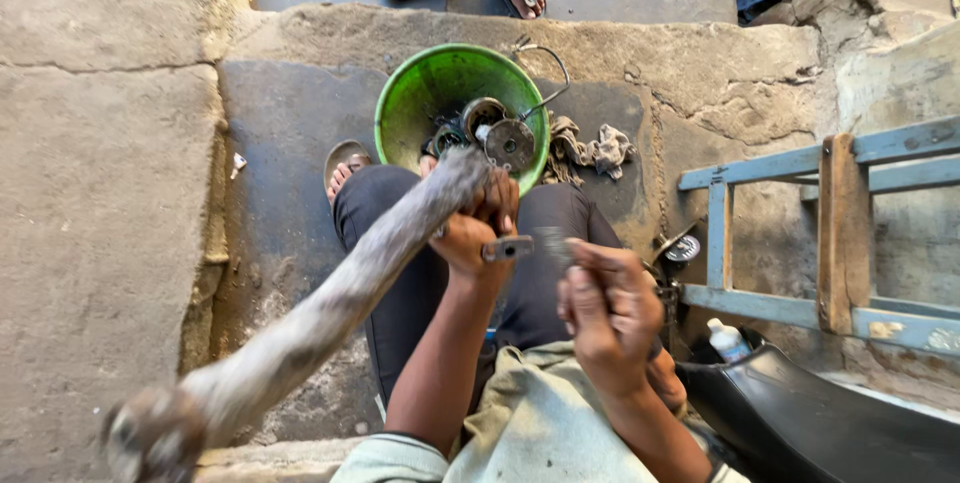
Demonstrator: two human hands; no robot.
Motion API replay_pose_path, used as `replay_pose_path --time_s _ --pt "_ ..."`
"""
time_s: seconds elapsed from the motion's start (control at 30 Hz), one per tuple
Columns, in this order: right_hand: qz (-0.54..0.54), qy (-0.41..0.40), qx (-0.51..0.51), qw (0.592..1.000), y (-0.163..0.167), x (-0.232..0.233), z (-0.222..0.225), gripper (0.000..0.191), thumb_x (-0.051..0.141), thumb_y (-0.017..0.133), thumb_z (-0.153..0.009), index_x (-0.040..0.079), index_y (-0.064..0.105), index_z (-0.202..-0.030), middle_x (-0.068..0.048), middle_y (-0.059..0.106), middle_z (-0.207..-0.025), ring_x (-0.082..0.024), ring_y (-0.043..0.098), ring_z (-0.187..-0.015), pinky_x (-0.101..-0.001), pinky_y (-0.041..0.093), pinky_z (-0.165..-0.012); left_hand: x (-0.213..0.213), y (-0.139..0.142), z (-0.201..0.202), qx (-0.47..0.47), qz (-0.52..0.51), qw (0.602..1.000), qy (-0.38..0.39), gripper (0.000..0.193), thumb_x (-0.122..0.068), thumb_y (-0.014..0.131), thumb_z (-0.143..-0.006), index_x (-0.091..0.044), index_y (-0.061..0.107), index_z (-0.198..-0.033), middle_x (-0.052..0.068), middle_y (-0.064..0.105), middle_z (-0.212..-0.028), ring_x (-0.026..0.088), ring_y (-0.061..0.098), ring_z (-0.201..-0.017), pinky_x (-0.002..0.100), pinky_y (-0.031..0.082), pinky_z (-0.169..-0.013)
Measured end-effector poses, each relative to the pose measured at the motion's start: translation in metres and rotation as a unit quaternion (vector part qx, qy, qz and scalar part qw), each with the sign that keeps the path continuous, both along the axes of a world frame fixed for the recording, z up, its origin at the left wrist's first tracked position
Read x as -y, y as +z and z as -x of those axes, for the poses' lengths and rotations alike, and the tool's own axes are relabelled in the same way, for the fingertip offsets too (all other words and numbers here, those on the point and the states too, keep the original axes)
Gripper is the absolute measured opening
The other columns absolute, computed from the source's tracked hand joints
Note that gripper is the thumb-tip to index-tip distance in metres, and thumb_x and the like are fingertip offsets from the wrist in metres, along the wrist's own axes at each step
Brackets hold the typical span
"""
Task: The person sits on the ground and uses a small metal tool to scrape and clean the interior of a cylindrical engine component. They handle a flexible exhaust pipe and a small metal bracket, placing them aside, then continue scraping the cylinder's inner surface.
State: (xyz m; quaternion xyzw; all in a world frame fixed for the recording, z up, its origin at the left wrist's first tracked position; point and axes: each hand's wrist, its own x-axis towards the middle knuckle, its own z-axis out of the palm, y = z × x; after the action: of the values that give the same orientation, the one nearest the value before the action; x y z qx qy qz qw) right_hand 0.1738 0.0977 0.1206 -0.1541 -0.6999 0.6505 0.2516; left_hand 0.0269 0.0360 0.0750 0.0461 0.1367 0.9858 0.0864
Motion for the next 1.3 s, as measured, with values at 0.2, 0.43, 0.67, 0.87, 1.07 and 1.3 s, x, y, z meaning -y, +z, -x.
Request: replay_pose_path --time_s 0.2,0.43,0.67,0.87,1.07,1.3 --pt "0.104 -0.084 -0.016 0.991 -0.017 -0.027 -0.004 0.021 0.001 0.057 -0.105 -0.002 0.058 -0.126 -0.004 0.056 -0.075 -0.008 0.05 -0.06 -0.0213 0.038 -0.048 0.029 0.061 -0.048 -0.052 -0.032 0.996 -0.07 0.066 -0.053 0.026 -0.114 -0.01 0.04 -0.066 0.006 0.037 -0.056 0.021 0.035 -0.049 0.038 0.029 -0.053" --pt "0.094 -0.132 0.006 0.987 -0.025 -0.036 -0.007 0.02 0.002 0.056 -0.107 -0.002 0.056 -0.126 -0.005 0.056 -0.078 -0.009 0.048 -0.061 -0.0227 0.038 -0.051 0.046 0.125 -0.095 -0.137 -0.131 0.965 -0.184 0.07 -0.052 0.022 -0.113 -0.011 0.04 -0.06 0.01 0.044 -0.058 0.025 0.038 -0.049 0.041 0.036 -0.054" --pt "0.126 -0.129 -0.019 0.983 -0.034 -0.037 -0.012 0.022 0.004 0.057 -0.108 -0.002 0.056 -0.128 -0.006 0.056 -0.077 -0.01 0.049 -0.06 -0.0232 0.038 -0.049 0.053 0.118 -0.103 -0.063 -0.15 0.965 -0.207 0.068 -0.054 0.023 -0.118 -0.013 0.043 -0.067 0.006 0.043 -0.06 0.02 0.04 -0.049 0.037 0.035 -0.053" --pt "0.216 -0.098 0.002 0.971 -0.061 -0.051 -0.017 0.024 0.007 0.057 -0.106 0.001 0.062 -0.129 -0.013 0.069 -0.086 -0.018 0.065 -0.072 -0.0274 0.05 -0.059 0.157 0.055 0.034 0.02 0.134 0.989 0.057 0.068 -0.059 0.032 -0.116 -0.015 0.046 -0.067 -0.001 0.039 -0.051 0.01 0.029 -0.038 0.029 0.031 -0.038" --pt "0.361 -0.014 0.034 0.932 -0.145 -0.065 0.013 0.014 0.01 0.059 -0.104 -0.001 0.067 -0.109 -0.015 0.072 -0.103 -0.026 0.073 -0.096 -0.0426 0.059 -0.087 0.193 -0.059 0.164 0.435 0.32 0.839 0.069 0.046 -0.048 0.036 -0.103 -0.017 0.039 -0.068 0.0 0.035 -0.056 0.014 0.026 -0.046 0.032 0.02 -0.043" --pt "0.494 0.062 0.161 0.852 -0.234 -0.067 0.037 0.015 0.01 0.06 -0.1 0.001 0.067 -0.109 -0.016 0.073 -0.11 -0.027 0.07 -0.099 -0.045 0.054 -0.092 0.181 -0.217 0.203 0.534 0.515 0.644 0.185 0.042 -0.043 0.05 -0.102 -0.002 0.056 -0.095 0.008 0.053 -0.088 0.02 0.052 -0.073 0.037 0.043 -0.063"
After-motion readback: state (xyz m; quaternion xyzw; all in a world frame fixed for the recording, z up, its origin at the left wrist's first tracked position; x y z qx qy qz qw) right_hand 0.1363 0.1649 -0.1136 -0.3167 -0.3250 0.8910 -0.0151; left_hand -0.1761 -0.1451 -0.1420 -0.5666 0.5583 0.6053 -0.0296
